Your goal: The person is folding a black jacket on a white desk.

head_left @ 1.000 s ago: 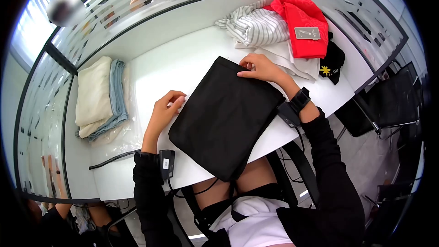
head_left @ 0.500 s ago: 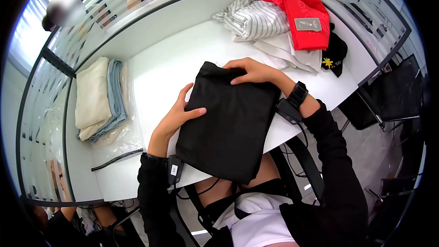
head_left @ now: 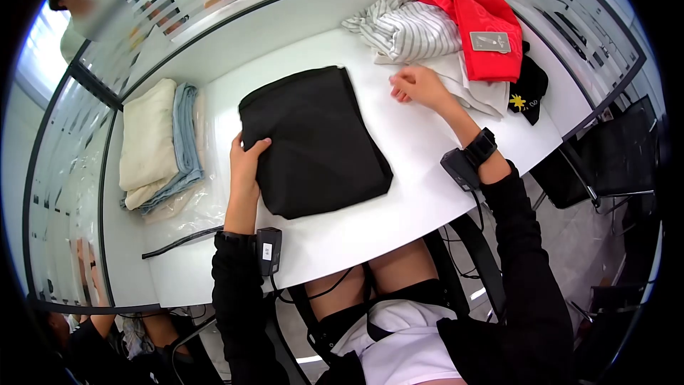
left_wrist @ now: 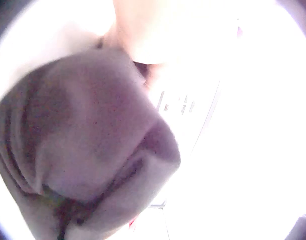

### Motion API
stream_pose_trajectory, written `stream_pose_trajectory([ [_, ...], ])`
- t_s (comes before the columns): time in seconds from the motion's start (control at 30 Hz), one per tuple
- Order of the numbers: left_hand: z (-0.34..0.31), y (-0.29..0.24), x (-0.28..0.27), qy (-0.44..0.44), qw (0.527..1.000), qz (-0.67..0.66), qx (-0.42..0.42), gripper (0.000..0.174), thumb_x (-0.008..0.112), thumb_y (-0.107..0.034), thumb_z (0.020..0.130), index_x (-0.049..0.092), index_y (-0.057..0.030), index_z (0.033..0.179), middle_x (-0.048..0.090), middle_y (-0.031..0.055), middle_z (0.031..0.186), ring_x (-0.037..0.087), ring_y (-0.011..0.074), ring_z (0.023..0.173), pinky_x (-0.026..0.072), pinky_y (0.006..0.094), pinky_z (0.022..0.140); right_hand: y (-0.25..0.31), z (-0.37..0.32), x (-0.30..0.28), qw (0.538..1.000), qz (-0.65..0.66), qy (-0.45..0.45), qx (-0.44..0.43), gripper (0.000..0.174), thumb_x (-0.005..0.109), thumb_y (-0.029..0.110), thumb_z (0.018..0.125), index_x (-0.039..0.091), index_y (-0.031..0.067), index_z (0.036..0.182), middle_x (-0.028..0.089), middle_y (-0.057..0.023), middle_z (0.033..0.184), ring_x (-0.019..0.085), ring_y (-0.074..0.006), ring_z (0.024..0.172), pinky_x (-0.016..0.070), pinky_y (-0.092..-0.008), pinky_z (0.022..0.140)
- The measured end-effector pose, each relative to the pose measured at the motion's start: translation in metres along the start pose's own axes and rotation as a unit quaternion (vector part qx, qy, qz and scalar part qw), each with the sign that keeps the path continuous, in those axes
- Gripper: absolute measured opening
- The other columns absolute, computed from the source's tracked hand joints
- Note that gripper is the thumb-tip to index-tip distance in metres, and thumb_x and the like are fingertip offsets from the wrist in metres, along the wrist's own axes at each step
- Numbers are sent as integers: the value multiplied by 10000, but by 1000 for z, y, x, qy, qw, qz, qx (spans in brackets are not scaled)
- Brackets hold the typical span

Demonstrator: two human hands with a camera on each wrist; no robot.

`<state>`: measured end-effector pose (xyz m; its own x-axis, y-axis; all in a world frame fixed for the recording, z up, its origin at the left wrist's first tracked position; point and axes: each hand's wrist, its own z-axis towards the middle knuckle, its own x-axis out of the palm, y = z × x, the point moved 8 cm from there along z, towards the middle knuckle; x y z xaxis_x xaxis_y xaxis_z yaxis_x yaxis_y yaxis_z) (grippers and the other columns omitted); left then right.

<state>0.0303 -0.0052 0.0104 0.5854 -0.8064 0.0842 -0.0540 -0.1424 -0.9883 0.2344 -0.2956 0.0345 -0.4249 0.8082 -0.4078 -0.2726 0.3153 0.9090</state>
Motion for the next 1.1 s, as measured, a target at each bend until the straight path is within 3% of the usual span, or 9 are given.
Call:
stream_pose_trajectory([
  [0.07,2,6,1,32,994,-73,-72,535,675,-61,736,433,75,1193,571,196,1063,582,251,961,478,311,828,-4,-1,17,995,76,66,27,294,593,210,864,608,-73,941,659,-129,782,649,-161,701,530,-248,646],
  [0.1,-2,4,5,55,991,-88,-81,473,677,-99,762,476,76,1153,573,174,1076,577,242,975,458,309,864,-1,-6,27,986,108,119,49,343,566,235,888,561,-69,1045,629,-171,994,632,-191,852,518,-279,783],
  [0.23,-12,-1,22,123,983,-108,-80,398,656,-109,790,513,62,1120,592,139,1058,585,215,959,466,295,848,14,-25,54,930,284,190,134,405,561,255,892,484,-56,1141,550,-178,1154,602,-216,947,491,-307,839],
  [0.37,-22,1,30,146,969,-148,-132,307,629,-113,816,564,57,1063,622,120,1018,608,197,918,494,280,802,21,-36,74,885,354,243,180,317,623,276,848,566,-7,982,611,-78,912,603,-138,780,490,-238,682],
  [0.67,-29,15,49,224,950,-100,-194,455,647,-98,793,474,81,1174,563,150,1128,571,226,1012,472,303,870,9,-45,89,892,256,271,254,400,698,276,773,579,-8,1028,630,-70,941,614,-117,774,489,-203,664],
  [0.77,-31,13,53,233,951,-83,-183,468,651,-74,782,467,83,1181,556,155,1135,565,229,1023,469,305,876,18,-45,91,923,218,253,194,440,713,225,753,559,-19,1085,625,-80,994,612,-142,873,487,-241,769],
  [0.87,-29,13,52,225,956,-64,-175,475,655,-34,762,465,81,1182,555,158,1132,564,234,1025,469,312,879,31,-42,92,959,144,239,54,504,702,158,758,502,-42,1176,588,-106,1108,566,-180,1012,439,-297,908],
  [0.9,-27,13,52,221,959,-58,-169,474,655,-20,756,467,79,1179,556,158,1129,565,236,1023,469,314,880,32,-44,93,948,207,230,69,525,694,100,750,473,-26,1209,561,-111,1156,529,-184,1074,401,-309,957],
  [1.1,-22,13,44,173,972,-74,-140,465,647,42,731,477,70,1163,570,156,1099,577,247,995,478,326,868,34,-34,90,929,287,233,3,527,637,-23,751,449,-13,1243,535,-99,1206,514,-181,1102,397,-311,961],
])
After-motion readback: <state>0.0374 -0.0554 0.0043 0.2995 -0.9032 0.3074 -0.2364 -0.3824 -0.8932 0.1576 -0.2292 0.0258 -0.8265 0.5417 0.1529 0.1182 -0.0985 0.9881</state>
